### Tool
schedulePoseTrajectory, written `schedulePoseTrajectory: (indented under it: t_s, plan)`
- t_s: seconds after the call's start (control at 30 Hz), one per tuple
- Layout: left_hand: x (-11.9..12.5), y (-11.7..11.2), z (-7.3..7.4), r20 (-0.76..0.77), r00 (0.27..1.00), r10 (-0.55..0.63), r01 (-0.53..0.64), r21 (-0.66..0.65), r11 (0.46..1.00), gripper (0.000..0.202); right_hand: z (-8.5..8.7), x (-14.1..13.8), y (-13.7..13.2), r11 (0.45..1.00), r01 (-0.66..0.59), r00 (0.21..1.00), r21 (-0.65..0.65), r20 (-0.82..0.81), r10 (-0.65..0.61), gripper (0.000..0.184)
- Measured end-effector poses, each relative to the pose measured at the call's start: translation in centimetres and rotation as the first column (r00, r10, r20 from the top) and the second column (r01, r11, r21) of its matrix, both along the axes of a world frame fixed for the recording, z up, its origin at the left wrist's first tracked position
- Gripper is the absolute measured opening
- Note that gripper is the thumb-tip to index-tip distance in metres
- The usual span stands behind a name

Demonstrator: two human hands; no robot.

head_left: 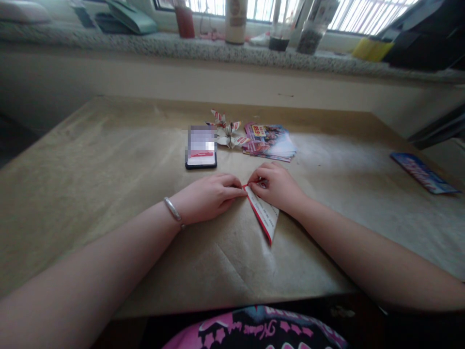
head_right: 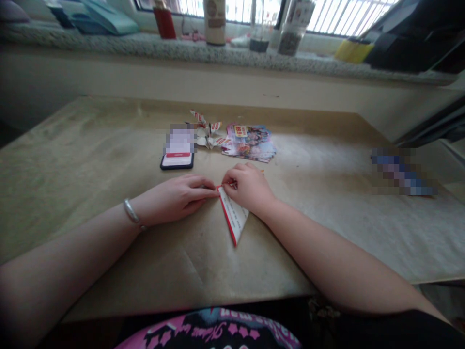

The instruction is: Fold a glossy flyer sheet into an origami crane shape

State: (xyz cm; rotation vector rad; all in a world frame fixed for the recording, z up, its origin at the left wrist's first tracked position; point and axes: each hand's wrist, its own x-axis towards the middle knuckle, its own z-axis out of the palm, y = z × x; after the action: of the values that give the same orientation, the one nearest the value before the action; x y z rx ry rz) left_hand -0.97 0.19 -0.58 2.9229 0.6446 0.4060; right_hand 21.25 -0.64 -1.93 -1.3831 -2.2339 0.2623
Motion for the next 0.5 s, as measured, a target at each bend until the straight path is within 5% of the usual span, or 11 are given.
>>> schedulePoseTrajectory:
  t_s: [0.5]
  plan:
    - [0.57, -0.61, 0.16, -0.025, 1.000, -0.010, 0.012, 0.082, 0.997, 0.030, -0.11, 0.34, -0.06, 0.999, -0.040, 0.999, 0.006, -0.017, 0.040, 0.008]
